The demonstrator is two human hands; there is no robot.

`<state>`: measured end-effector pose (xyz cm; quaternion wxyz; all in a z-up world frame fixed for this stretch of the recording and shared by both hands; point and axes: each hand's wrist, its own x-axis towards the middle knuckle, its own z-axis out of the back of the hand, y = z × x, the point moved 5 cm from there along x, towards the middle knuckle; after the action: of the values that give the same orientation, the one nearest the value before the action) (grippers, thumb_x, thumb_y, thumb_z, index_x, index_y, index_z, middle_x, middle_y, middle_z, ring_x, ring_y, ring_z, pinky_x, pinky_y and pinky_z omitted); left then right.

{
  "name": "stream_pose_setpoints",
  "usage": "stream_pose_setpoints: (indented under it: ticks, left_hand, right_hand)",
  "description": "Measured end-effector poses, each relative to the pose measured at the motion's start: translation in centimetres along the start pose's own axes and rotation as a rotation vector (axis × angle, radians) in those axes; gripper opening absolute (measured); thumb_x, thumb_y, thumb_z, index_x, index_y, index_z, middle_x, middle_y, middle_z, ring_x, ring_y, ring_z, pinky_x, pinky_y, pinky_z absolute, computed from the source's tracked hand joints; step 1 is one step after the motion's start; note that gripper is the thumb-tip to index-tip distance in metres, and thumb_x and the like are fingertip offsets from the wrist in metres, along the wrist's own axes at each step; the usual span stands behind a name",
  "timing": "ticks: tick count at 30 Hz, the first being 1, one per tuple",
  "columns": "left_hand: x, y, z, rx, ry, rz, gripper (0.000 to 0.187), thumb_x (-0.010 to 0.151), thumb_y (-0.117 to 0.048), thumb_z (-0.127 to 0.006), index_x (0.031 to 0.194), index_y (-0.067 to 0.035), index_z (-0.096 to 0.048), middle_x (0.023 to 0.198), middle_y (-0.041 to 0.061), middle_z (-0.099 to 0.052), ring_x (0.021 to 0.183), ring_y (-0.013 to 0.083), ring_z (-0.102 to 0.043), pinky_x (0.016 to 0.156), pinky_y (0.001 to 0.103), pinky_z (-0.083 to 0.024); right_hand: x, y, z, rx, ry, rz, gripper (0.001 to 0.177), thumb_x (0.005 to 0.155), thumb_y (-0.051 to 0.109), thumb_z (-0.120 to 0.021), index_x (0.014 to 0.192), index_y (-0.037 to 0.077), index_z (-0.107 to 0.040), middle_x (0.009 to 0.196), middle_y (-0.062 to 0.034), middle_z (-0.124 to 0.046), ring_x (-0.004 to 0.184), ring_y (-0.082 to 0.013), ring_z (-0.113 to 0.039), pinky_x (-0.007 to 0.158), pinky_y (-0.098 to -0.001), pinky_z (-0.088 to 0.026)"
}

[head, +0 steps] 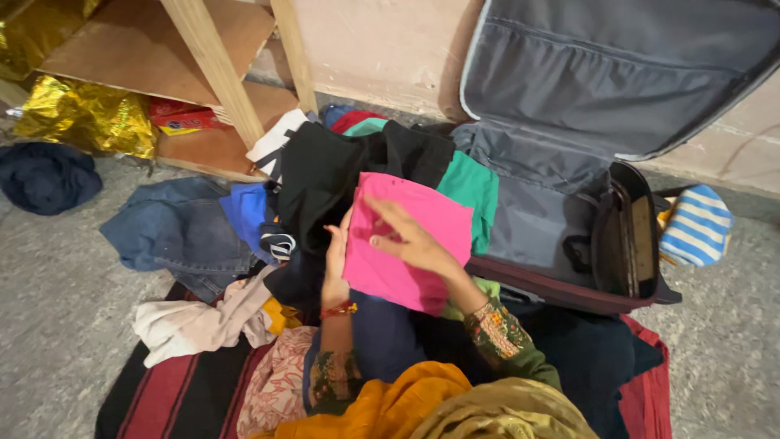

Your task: The person folds several pairs of trousers (green, pink, black, and blue) and places them into an open suitcase. The person handles each garment one at a time, folding them neatly before stacking them inside the suitcase.

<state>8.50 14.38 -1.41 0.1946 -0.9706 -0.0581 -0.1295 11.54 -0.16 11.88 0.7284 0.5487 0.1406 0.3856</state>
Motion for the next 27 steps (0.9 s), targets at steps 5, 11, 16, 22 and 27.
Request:
stream_pose_setpoints:
  ticks: [5, 11, 16, 22, 27]
  left_hand:
    - [-1.0, -3.1, -1.6, 0.664, -0.139, 0.021, 0.083, 0.097, -0.019, -0.063, 0.167, -0.013, -0.018, 0.153, 0.019, -0.049, 0.134, 0.0244, -0.051, 0.112, 0.037, -0.042]
    - [1.2, -3.9, -5.2, 1.237, -0.091, 0.006, 0.098, 0.083, 0.008, -0.070, 0.162, -0.014, -0.015, 0.155, 0.015, -0.046, 0.135, 0.0251, -0.054, 0.109, 0.032, -0.043]
    - [3.4, -4.4, -7.6, 1.567, 0.218, -0.071, 0.090, 0.075, 0.015, -0.072, 0.155, -0.012, -0.042, 0.156, 0.021, -0.048, 0.147, 0.0335, -0.046, 0.117, 0.036, -0.039]
    - [4.5, -4.4, -5.3, 1.506, 0.081, -0.118, 0.094, 0.071, 0.010, -0.080, 0.155, -0.014, -0.045, 0.154, 0.018, -0.045, 0.144, 0.0316, -0.045, 0.117, 0.035, -0.036]
    - [4.2, -4.0, -2.6, 1.455, -0.041, -0.170, 0.097, 0.071, 0.006, -0.086, 0.156, -0.017, -0.046, 0.145, 0.012, -0.049, 0.128, 0.0254, -0.055, 0.105, 0.032, -0.046]
  right_hand:
    - [-2.3, -2.3, -0.6, -0.207, -0.112, -0.004, 0.054, 0.088, 0.016, -0.072, 0.141, 0.012, -0.059, 0.136, -0.0137, -0.060, 0.121, -0.0307, -0.059, 0.102, -0.0379, -0.048]
    - [-6.5, -7.1, 5.2, -0.597, -0.570, 0.043, 0.037, 0.089, 0.008, -0.067, 0.126, 0.012, -0.067, 0.125, -0.0111, -0.068, 0.115, -0.0331, -0.057, 0.102, -0.0421, -0.044]
    - [-5.6, -12.9, 10.2, -0.625, -0.472, -0.102, 0.026, 0.089, 0.014, -0.076, 0.115, 0.014, -0.076, 0.108, -0.0094, -0.069, 0.095, -0.0303, -0.053, 0.091, -0.0408, -0.042]
    - [-5.0, -16.8, 14.3, -0.236, -0.745, -0.208, 0.020, 0.076, 0.017, -0.086, 0.092, 0.010, -0.077, 0.087, -0.0103, -0.050, 0.080, -0.0233, -0.047, 0.070, -0.0354, -0.041]
    - [-1.9, -19.6, 14.1, -0.345, -0.612, -0.182, 0.012, 0.083, 0.018, -0.081, 0.088, 0.011, -0.073, 0.074, -0.0069, -0.063, 0.078, -0.0211, -0.054, 0.076, -0.0327, -0.043]
